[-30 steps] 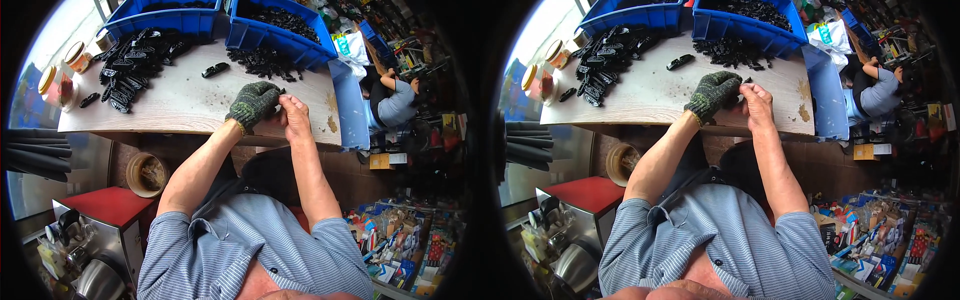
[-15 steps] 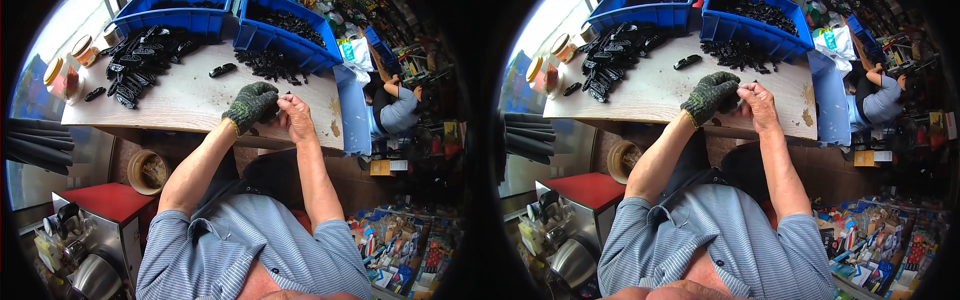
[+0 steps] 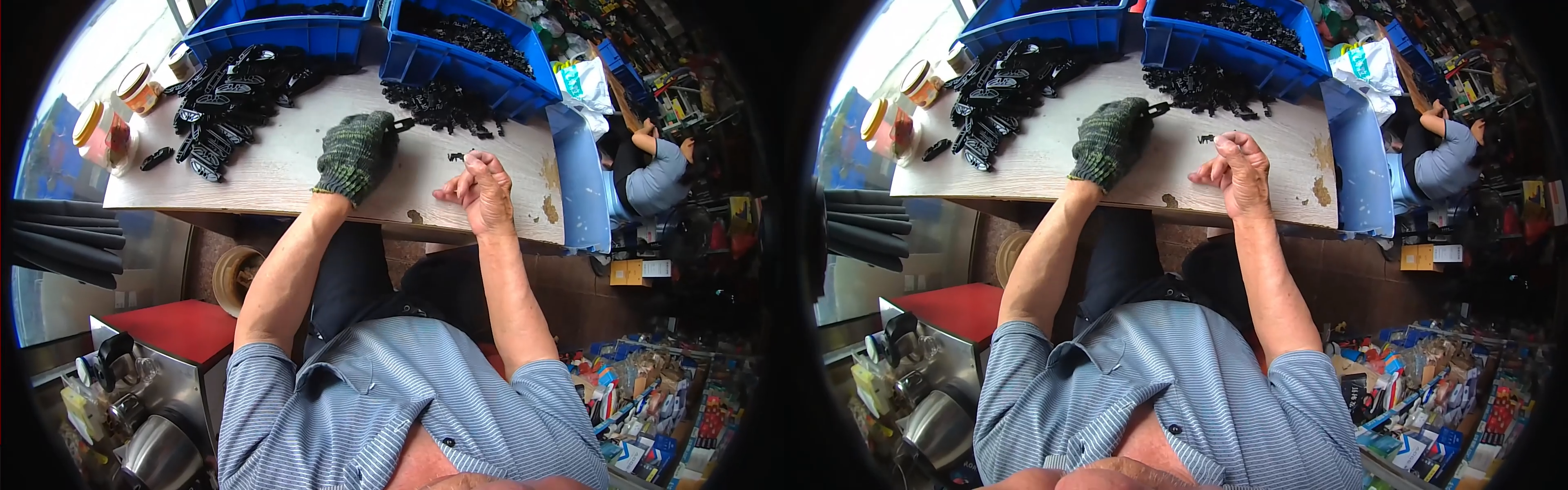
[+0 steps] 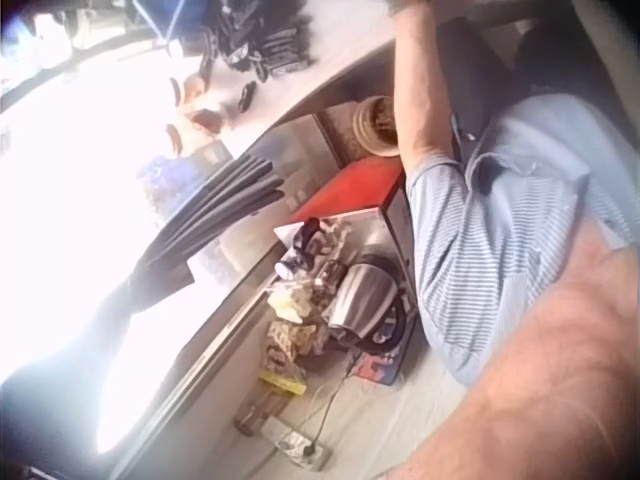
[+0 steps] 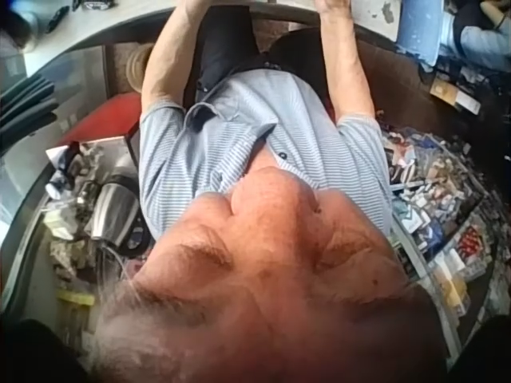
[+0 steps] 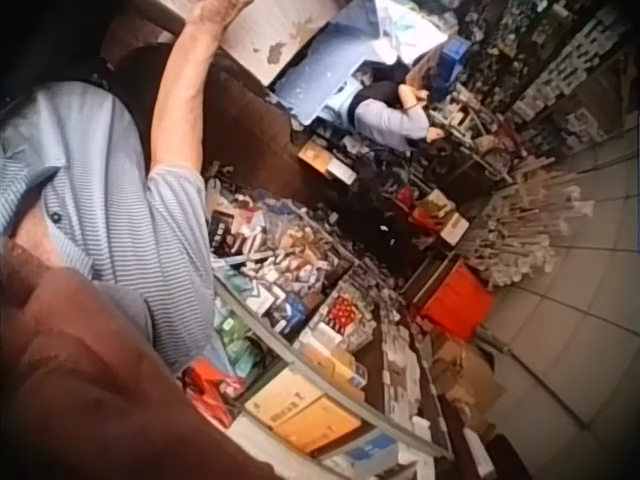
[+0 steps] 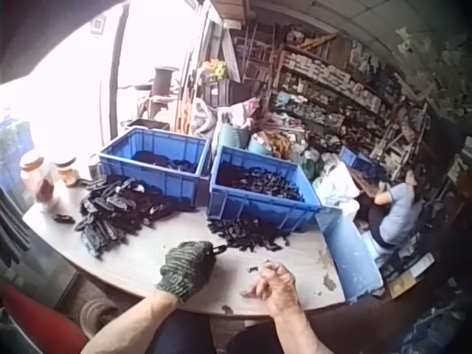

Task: Assembling small black plastic buckle components by joining two matching parts together.

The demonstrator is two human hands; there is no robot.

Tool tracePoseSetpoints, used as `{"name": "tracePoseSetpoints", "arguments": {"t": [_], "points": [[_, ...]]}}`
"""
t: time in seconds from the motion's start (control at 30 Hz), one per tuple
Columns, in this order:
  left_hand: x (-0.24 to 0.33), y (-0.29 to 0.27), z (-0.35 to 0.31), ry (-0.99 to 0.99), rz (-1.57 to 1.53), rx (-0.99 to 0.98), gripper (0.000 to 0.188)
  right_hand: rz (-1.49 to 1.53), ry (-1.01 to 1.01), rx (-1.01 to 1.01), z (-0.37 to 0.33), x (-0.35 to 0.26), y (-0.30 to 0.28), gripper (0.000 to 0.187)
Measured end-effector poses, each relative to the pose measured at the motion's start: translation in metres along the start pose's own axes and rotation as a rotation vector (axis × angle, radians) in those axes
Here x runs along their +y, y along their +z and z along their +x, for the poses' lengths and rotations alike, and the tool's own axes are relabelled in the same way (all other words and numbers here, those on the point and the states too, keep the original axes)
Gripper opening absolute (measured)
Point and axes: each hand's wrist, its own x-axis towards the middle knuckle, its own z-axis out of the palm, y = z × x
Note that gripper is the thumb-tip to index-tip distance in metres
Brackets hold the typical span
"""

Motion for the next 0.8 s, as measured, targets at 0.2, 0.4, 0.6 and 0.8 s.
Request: {"name": "tracePoseSetpoints", "arguments": {"t": [0.2, 0.4, 0.6, 0.8], "points": [[0.019, 0.015, -0.028, -0.174, -0.985, -0.138, 0.03, 0.105, -0.102, -0.055, 0.001, 0.008, 0.006, 0.016], [0.053, 0.003, -0.03, -0.175, -0.988, -0.282, 0.027, -0.046, -0.097, -0.012, 0.001, 0.007, 0.001, 0.013], [0.048, 0.012, -0.028, -0.203, -0.946, -0.29, 0.025, -0.069, -0.082, -0.086, 0.001, 0.008, -0.002, 0.014], [0.048, 0.01, -0.026, -0.234, -0.913, -0.303, 0.025, -0.078, -0.056, -0.074, 0.003, 0.01, -0.003, 0.012]]}}
